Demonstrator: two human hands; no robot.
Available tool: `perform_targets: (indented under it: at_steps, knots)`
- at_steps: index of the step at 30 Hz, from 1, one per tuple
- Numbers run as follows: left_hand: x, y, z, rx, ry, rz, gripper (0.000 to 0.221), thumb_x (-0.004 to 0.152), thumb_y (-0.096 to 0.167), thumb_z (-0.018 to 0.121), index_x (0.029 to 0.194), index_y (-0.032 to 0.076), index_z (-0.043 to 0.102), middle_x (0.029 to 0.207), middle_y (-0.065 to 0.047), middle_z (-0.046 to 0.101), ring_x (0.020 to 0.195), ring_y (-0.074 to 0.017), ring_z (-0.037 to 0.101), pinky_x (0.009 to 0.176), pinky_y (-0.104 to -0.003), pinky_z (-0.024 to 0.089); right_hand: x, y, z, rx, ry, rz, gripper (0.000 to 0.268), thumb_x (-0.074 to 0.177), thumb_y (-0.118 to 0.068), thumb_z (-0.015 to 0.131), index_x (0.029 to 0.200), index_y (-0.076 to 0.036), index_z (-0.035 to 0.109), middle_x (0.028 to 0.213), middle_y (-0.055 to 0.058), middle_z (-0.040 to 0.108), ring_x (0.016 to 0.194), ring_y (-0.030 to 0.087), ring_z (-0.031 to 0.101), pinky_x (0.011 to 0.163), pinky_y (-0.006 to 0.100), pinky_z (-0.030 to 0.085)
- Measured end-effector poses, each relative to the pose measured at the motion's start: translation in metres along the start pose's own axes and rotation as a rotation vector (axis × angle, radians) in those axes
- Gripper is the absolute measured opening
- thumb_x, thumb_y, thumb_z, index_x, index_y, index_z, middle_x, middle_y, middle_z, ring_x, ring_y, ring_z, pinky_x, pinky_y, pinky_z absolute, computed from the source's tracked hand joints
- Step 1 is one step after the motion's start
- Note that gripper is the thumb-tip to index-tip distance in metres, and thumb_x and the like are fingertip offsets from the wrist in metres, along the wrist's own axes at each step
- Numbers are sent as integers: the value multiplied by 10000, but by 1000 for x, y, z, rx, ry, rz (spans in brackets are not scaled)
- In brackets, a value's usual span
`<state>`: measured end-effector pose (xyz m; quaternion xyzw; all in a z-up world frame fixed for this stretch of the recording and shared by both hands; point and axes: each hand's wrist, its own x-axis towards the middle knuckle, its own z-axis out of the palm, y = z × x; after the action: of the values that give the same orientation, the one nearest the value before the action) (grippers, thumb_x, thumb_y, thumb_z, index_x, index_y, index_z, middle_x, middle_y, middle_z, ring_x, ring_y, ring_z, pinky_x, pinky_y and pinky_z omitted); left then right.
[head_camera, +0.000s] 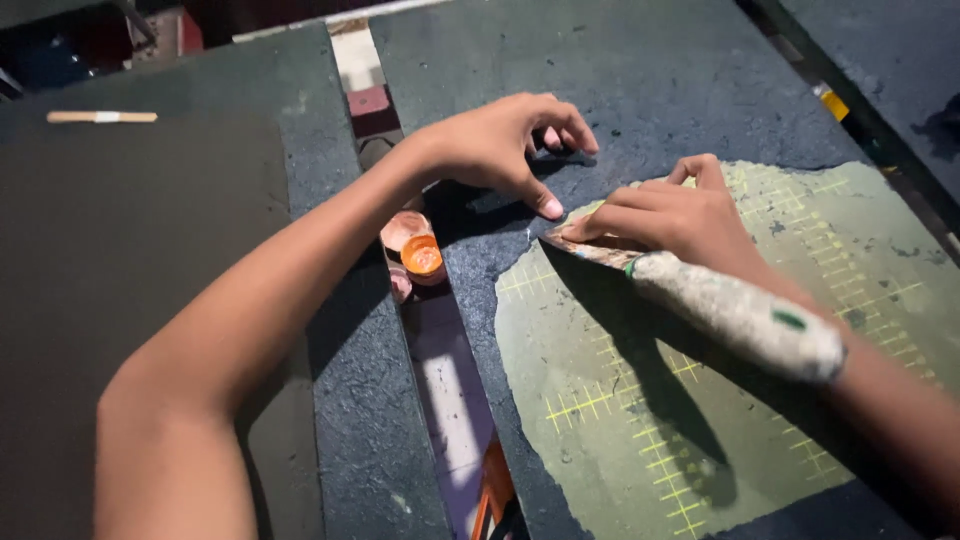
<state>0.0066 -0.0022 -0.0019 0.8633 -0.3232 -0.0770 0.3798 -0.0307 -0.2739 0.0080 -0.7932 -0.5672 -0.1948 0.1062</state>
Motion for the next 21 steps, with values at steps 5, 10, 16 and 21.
perform_targets:
  at_steps: [5,10,16,21]
  knots:
    - [-1,1,0,-28,-5,-15,670,663,354,957,1246,197,666,1248,-33,628,1160,-183,577,919,-341,473,-2,6,-11,310,-159,73,439,976,-535,430,1145,-317,772,1084,-125,773,969,90,646,916,422,218]
    - [2,-5,2,-9,6,15,675,651,341,957,1245,193,673,1199,-34,622,1107,-168,567,869,-313,470,-5,4,7,-38,-2,-54,90,982,-304,765,1056,-302,715,987,-116,725,838,109,610,900,409,290]
    - [2,-1,2,-18,-4,28,656,678,309,939,1254,161,662,1242,-37,624,1115,-180,566,908,-340,476,-3,0,14,-316,207,-163,208,1080,-397,760,922,-326,644,909,-144,695,779,84,593,858,344,320]
    - [-2,4,0,-25,-4,-15,679,671,365,934,1264,190,653,1318,-34,629,1178,-197,572,934,-353,464,5,-1,5,25,-119,271,134,996,-301,653,1053,-394,731,1006,-150,757,831,63,603,888,341,251]
